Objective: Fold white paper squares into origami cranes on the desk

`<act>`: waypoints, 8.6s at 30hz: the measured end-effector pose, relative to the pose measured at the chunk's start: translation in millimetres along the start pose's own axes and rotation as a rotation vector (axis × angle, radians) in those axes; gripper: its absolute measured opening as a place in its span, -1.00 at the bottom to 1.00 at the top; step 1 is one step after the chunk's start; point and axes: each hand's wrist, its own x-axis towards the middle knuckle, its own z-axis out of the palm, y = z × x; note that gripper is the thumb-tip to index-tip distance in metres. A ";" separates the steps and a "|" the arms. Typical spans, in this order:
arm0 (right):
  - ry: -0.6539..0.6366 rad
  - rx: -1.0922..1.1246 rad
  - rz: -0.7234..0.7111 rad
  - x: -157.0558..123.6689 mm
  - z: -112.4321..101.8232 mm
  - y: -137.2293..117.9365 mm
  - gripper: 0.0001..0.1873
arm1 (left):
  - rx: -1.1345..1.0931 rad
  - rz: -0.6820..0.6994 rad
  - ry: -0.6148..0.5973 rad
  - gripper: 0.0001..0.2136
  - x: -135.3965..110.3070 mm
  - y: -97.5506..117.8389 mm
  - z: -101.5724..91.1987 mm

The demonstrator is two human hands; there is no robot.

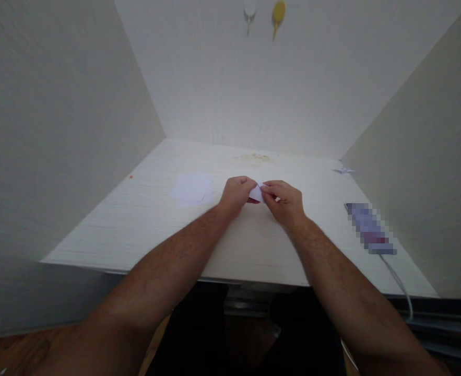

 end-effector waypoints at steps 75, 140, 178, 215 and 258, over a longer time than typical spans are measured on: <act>-0.104 0.372 0.623 6.9 0.0 -11.0 -0.74 | 0.030 0.044 -0.048 -0.81 -3.1 -0.8 1.4; -0.216 0.350 0.702 9.9 -6.5 -2.5 -0.80 | 0.478 0.142 -0.257 -0.83 -2.0 3.8 -11.6; -0.029 0.845 0.629 15.5 -8.6 -2.9 -0.69 | -0.269 -0.266 -0.201 -0.80 1.9 8.3 -15.4; -0.235 0.565 0.574 15.6 -22.0 -2.3 -0.75 | 0.031 -0.133 -0.234 -0.84 -2.1 3.6 -9.6; -0.242 0.343 0.594 15.1 -14.7 0.1 -0.95 | 0.518 0.050 -0.172 -0.88 -8.7 2.7 -7.5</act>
